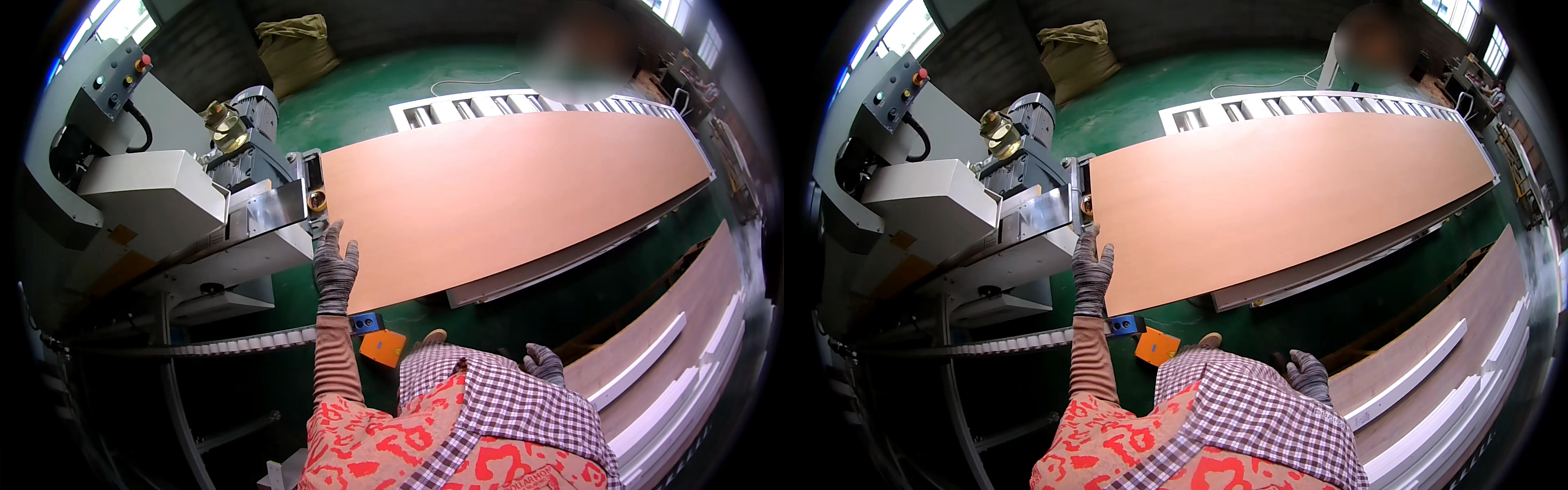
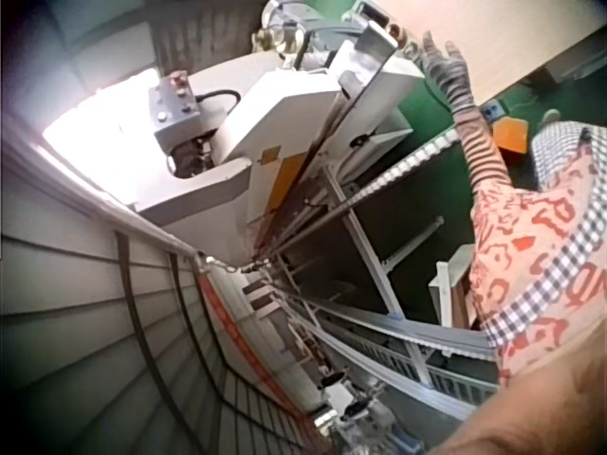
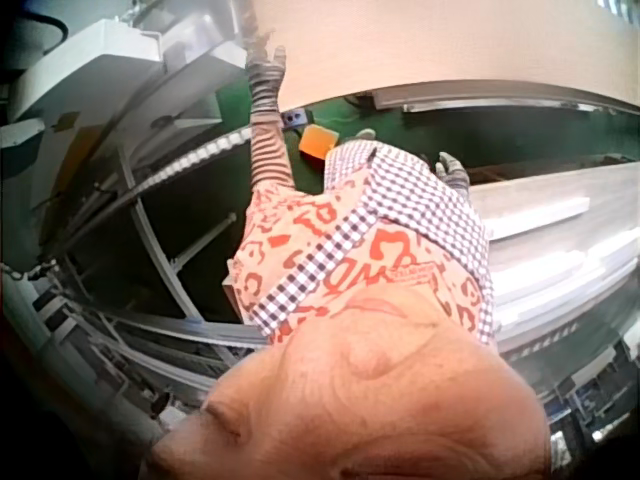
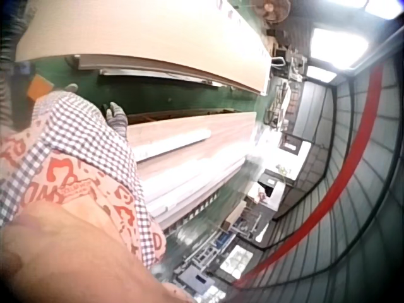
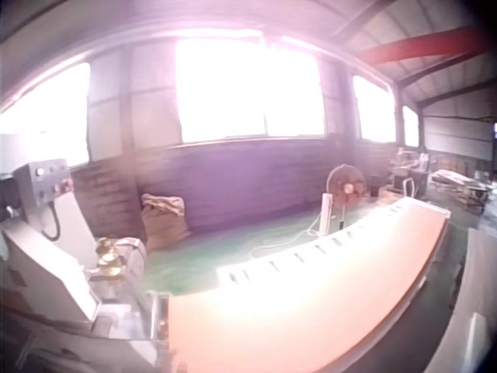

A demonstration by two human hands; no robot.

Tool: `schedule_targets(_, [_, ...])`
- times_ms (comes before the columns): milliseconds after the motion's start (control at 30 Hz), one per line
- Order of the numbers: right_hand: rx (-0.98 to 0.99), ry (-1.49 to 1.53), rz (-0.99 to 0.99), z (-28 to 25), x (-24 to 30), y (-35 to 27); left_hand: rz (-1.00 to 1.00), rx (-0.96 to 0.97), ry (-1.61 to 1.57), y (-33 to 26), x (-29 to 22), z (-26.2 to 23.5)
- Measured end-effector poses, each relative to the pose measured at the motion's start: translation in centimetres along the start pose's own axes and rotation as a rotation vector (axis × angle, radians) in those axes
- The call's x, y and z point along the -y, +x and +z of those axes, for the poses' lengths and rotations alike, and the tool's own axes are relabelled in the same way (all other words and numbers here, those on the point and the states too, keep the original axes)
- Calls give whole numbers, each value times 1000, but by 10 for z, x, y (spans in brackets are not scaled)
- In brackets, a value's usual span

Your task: The person repeatedly picks up white wooden planks from a stack on a workbench and feeds them one by one into a processing machine. The person wears gloves and handles the planks with both hands, placing them into the machine's input slot and then retrieving them to return to the stack. The task is performed in a repetitive loop throughout the clip.

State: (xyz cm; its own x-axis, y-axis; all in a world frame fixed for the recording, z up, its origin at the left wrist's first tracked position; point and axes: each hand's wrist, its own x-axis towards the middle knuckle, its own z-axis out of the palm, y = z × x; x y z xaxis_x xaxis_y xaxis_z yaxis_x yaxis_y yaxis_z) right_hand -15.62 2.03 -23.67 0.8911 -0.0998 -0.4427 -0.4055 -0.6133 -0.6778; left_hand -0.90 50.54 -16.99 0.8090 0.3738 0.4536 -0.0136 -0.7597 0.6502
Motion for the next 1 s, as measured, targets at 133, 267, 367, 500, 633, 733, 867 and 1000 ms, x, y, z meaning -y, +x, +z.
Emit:
schedule_targets(133, [84, -15, 61, 10, -8, 4, -70, 16, 99, 13, 17, -22])
schedule_targets(267, [66, -68, 109, 3, 24, -2, -95, 0, 168, 21, 34, -32])
schedule_targets(367, [90, -48, 167, 9, 13, 0, -101, 9, 163, 23, 40, -31])
schedule_targets(500, [112, 116, 180, 13, -12, 6, -106, 7, 148, 24, 42, -31])
schedule_targets(633, [99, 144, 239, 14, -8, 1, -123, 18, 150, 24, 47, -28])
schedule_targets(733, [145, -53, 237, -1, 46, -15, -78, 20, 170, 25, 50, -27])
schedule_targets(867, [133, -23, 231, 4, 28, -14, -94, 42, 186, 28, 44, -27])
schedule_targets(1000, [127, 5, 244, 5, 24, -17, -108, 55, 182, 30, 42, -23])
